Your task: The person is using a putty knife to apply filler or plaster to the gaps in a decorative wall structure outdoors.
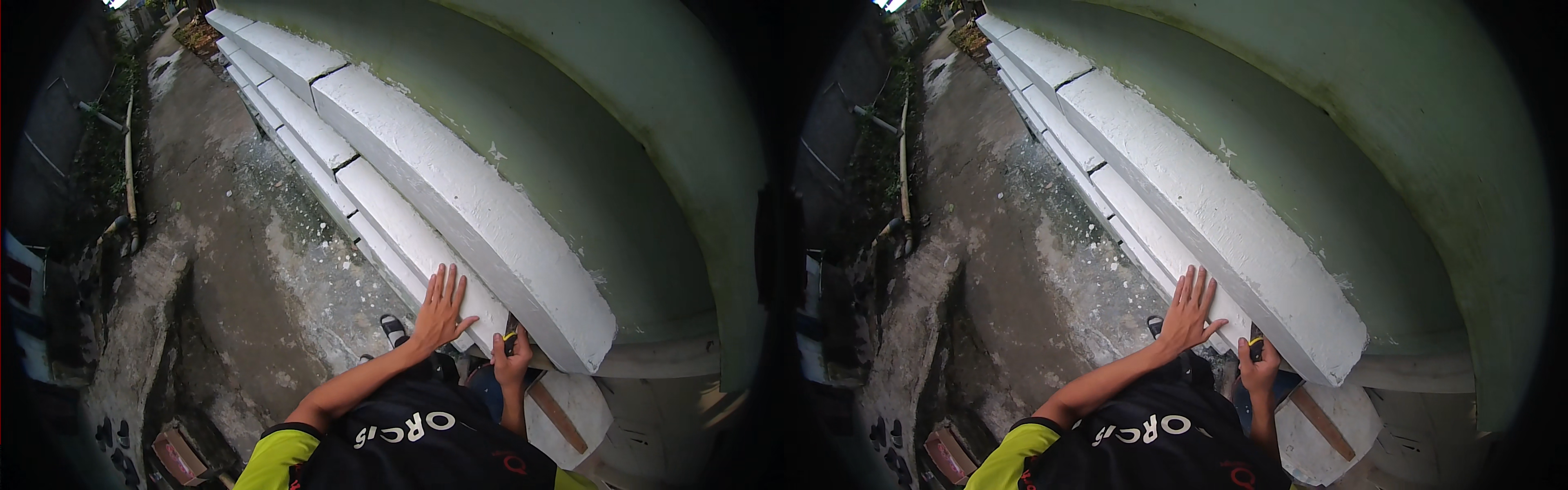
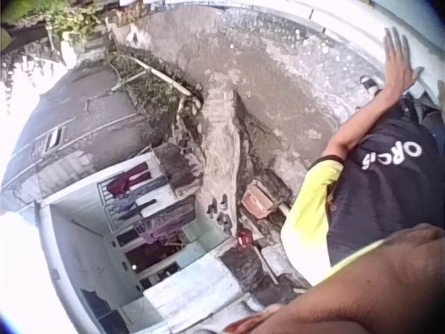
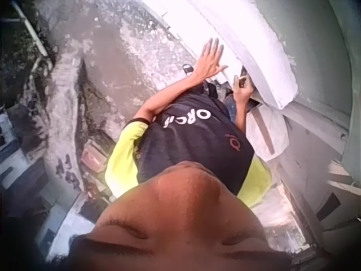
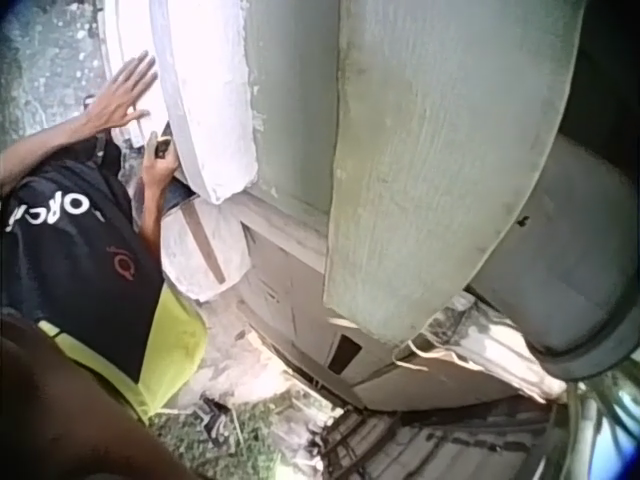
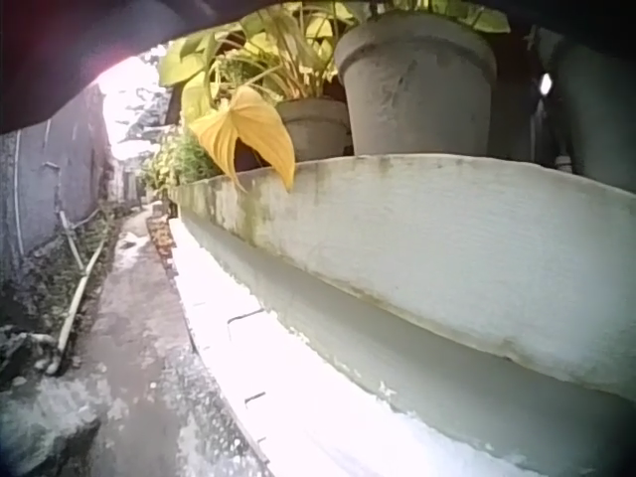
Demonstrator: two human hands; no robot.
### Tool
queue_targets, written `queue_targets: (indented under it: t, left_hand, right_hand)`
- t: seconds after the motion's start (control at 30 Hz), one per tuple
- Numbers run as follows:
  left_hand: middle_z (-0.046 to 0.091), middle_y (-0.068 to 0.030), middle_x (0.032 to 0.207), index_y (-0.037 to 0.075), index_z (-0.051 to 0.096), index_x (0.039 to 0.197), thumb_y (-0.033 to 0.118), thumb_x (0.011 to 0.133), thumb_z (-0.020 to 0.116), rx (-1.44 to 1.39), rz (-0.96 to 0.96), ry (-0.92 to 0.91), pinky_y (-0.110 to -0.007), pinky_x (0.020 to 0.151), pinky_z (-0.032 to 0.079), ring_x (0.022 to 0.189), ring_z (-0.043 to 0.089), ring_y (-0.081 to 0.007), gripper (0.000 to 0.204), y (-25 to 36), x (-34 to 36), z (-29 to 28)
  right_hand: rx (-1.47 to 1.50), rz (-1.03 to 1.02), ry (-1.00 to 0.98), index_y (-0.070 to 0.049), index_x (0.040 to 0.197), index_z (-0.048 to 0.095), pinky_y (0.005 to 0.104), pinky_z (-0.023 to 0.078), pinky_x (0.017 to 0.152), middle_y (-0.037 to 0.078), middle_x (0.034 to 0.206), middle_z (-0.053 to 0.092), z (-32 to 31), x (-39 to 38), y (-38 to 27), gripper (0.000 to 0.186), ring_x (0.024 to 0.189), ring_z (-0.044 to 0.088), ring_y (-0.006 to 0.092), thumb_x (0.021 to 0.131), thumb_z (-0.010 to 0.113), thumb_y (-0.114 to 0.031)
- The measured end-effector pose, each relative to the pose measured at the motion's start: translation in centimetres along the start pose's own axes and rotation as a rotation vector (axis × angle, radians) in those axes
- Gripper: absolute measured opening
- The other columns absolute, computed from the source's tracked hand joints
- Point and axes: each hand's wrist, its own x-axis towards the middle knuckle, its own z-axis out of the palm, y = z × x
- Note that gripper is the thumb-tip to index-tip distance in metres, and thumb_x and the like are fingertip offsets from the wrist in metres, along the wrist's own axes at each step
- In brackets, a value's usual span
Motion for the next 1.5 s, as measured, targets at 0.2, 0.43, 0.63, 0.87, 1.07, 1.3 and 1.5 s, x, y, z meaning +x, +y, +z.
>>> queue_targets:
  t: [0.2, 0.43, 0.63, 0.87, 1.07, 1.3, 1.5]
  left_hand:
    - [0.051, -0.0199, 0.138, -0.002, 0.060, 0.121, 0.039, 0.093, 0.053, -0.392, 0.657, -0.516, -0.046, 0.117, 0.028, 0.137, 0.040, -0.0359, 0.050, 4.5, -1.7, 0.5]
    - [0.034, -0.0249, 0.151, -0.005, 0.045, 0.137, 0.045, 0.096, 0.048, -0.187, 0.300, -0.047, -0.049, 0.119, 0.020, 0.144, 0.027, -0.0403, 0.064, 2.0, -1.5, 0.6]
    - [0.065, -0.0131, 0.102, 0.003, 0.063, 0.099, 0.032, 0.091, 0.058, -0.578, 0.926, -0.373, -0.041, 0.093, 0.045, 0.103, 0.061, -0.0289, 0.030, 4.2, -3.8, 2.3]
    - [0.048, -0.0144, 0.139, 0.008, 0.054, 0.130, 0.023, 0.087, 0.066, -0.222, -0.026, 0.258, -0.043, 0.108, 0.034, 0.134, 0.043, -0.0328, 0.047, -5.7, -1.7, -3.6]
    - [0.034, -0.0162, 0.155, 0.007, 0.047, 0.141, 0.039, 0.096, 0.053, -0.056, 0.067, 0.050, -0.045, 0.120, 0.021, 0.147, 0.025, -0.0322, 0.055, -7.2, -1.0, -2.7]
    - [0.059, -0.0109, 0.131, 0.007, 0.061, 0.123, 0.018, 0.091, 0.061, -0.473, 0.473, -0.140, -0.042, 0.106, 0.040, 0.124, 0.054, -0.0284, 0.035, -4.9, -4.5, -2.8]
    - [0.065, -0.0132, 0.117, 0.009, 0.063, 0.121, 0.008, 0.090, 0.061, -0.521, -0.029, 0.052, -0.042, 0.097, 0.044, 0.112, 0.059, -0.0327, 0.031, -9.0, -6.6, -3.5]
  right_hand:
    - [0.046, -0.084, -0.045, 0.008, 0.138, 0.045, 0.0211, 0.041, 0.044, 0.000, 0.069, 0.057, -0.6, 1.2, -2.0, 0.050, 0.051, 0.051, 0.0054, 0.093, 0.061, -0.003]
    - [0.184, 0.136, -0.088, 0.003, 0.147, 0.038, 0.0213, 0.040, 0.044, 0.000, 0.064, 0.056, -0.1, 1.3, -5.9, 0.060, 0.049, 0.049, 0.0052, 0.093, 0.061, -0.007]
    - [-0.050, 0.049, -0.215, -0.001, 0.149, 0.037, 0.0219, 0.038, 0.042, -0.001, 0.060, 0.051, 0.1, 3.1, -4.3, 0.063, 0.047, 0.045, 0.0048, 0.093, 0.063, -0.009]
    - [-0.182, 0.219, -0.358, -0.008, 0.152, 0.034, 0.0249, 0.038, 0.042, 0.003, 0.066, 0.054, -3.1, 3.1, -2.0, 0.070, 0.047, 0.046, 0.0070, 0.090, 0.066, -0.008]
    - [-0.428, 0.237, -0.459, -0.012, 0.151, 0.038, 0.0325, 0.047, 0.092, 0.019, 0.121, 0.065, -3.5, 4.0, -4.2, 0.070, 0.100, 0.064, 0.0256, 0.087, 0.067, -0.008]
    - [-0.347, 0.264, -0.799, -0.022, 0.148, 0.043, 0.0348, 0.033, 0.111, 0.021, 0.141, 0.052, -3.5, 4.7, -7.2, 0.064, 0.134, 0.048, 0.0327, 0.089, 0.066, -0.012]
    - [-0.376, 0.263, -0.715, -0.025, 0.145, 0.046, 0.0382, 0.043, 0.104, 0.014, 0.138, 0.055, 1.7, 6.9, -8.0, 0.055, 0.126, 0.051, 0.0378, 0.093, 0.061, -0.014]
